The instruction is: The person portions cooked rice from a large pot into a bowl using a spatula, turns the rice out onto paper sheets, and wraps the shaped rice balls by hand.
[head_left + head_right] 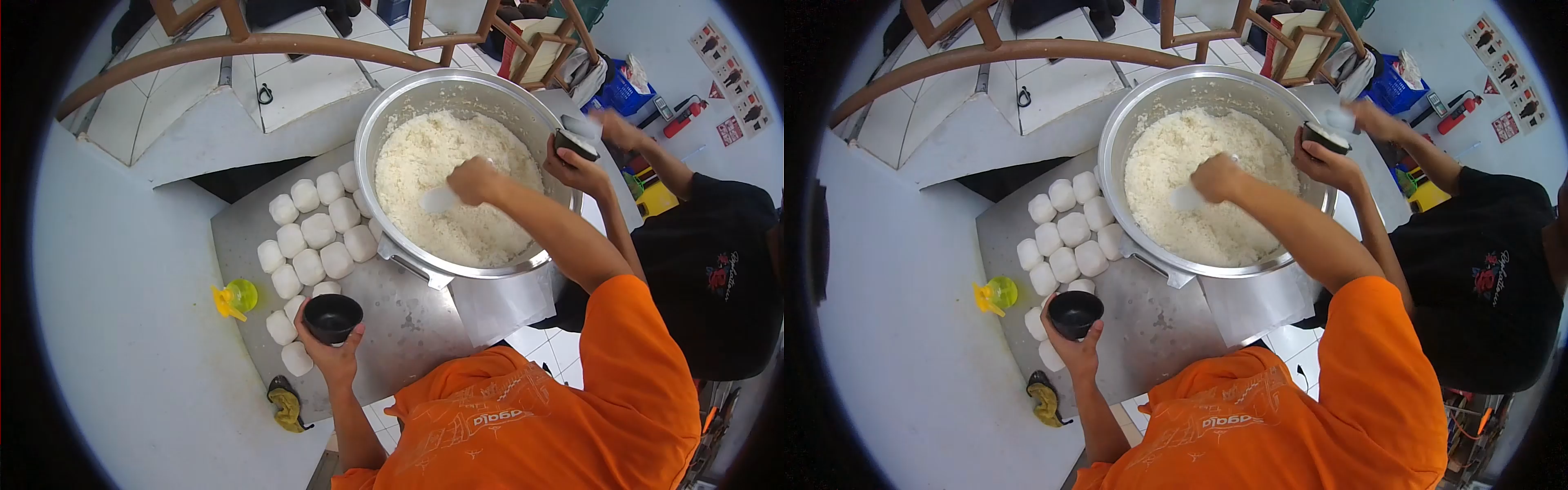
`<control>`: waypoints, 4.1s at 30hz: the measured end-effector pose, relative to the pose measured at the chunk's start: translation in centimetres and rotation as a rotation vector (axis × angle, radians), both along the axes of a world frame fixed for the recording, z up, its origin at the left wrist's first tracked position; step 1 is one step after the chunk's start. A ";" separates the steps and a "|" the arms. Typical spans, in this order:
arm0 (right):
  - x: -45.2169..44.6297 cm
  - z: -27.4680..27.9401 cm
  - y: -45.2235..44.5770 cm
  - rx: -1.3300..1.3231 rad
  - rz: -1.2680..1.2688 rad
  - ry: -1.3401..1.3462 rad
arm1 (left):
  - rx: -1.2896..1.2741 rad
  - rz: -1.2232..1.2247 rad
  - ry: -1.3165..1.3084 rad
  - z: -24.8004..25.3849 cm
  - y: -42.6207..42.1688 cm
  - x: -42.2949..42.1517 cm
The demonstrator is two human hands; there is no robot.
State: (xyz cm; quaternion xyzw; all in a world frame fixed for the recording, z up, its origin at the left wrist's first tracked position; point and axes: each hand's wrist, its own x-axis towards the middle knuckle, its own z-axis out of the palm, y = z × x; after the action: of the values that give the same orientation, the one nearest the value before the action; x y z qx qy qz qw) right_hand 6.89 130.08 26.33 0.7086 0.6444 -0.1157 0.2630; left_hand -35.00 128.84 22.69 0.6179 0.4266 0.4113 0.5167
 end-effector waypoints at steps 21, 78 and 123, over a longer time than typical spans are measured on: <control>4.1 2.7 5.6 0.111 0.049 -0.122 | -0.120 0.052 -0.065 -1.4 1.9 -0.2; 3.6 -1.8 -6.5 0.242 -0.233 0.310 | 0.429 -1.326 1.295 -3.3 12.8 37.4; 2.7 9.2 -13.0 1.000 -0.438 1.063 | 0.180 -0.864 0.409 9.7 7.6 28.7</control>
State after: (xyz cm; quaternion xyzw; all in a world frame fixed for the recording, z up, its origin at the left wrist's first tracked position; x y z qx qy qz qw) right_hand 9.63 117.06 35.58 0.7042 0.5047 -0.1851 -0.4639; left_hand -6.28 136.48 32.34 0.8489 0.1866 0.0647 0.4903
